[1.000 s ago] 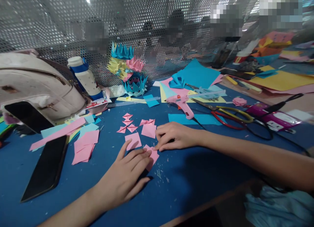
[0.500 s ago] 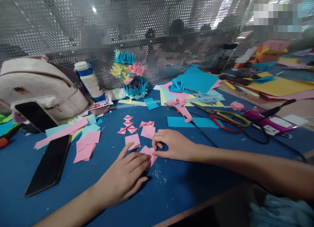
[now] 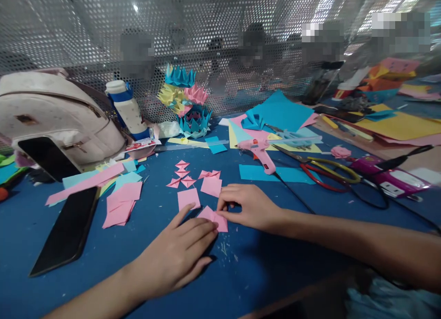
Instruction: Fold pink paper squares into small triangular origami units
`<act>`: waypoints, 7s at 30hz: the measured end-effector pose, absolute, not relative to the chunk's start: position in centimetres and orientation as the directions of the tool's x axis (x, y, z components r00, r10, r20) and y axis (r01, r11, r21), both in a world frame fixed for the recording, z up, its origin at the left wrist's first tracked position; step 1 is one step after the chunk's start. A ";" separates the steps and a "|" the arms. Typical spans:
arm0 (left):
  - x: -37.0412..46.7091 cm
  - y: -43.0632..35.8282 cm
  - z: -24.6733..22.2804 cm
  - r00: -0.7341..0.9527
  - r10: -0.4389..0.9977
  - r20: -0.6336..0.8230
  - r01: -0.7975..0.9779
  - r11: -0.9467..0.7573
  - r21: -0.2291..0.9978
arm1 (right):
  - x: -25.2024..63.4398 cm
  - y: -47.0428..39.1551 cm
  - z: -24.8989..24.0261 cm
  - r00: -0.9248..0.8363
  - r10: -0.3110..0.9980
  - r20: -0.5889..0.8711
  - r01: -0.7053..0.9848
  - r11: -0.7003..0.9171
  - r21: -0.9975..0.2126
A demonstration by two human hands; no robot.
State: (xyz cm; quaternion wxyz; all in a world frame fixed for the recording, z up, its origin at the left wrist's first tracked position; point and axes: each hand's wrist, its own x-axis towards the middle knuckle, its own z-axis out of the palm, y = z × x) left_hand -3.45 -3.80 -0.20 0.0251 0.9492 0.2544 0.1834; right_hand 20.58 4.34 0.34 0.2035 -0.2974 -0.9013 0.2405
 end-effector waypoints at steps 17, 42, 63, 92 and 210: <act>-3.4 -3.7 -0.1 0.752 0.603 0.265 0.589 -0.796 0.137 | 21.5 5.3 0.6 -0.916 0.272 0.295 0.241 0.961 -0.135; -0.6 -0.7 0.5 0.550 0.803 0.228 0.652 -0.584 0.484 | 22.9 7.6 1.9 -0.967 0.115 0.229 0.058 0.969 -0.241; 0.0 0.8 0.8 0.448 0.894 0.024 0.679 -0.357 0.642 | 22.0 5.9 1.3 -0.854 0.516 0.066 0.371 0.694 -0.617; -0.8 -0.7 -0.6 0.315 0.925 0.213 0.677 -0.376 0.633 | 21.7 5.3 -0.3 -0.779 0.594 0.200 0.382 0.703 -0.600; -0.1 -6.0 -1.2 0.665 0.576 0.475 0.708 -0.688 -0.157 | 21.7 6.1 1.0 -0.971 0.061 0.231 0.045 0.996 -0.076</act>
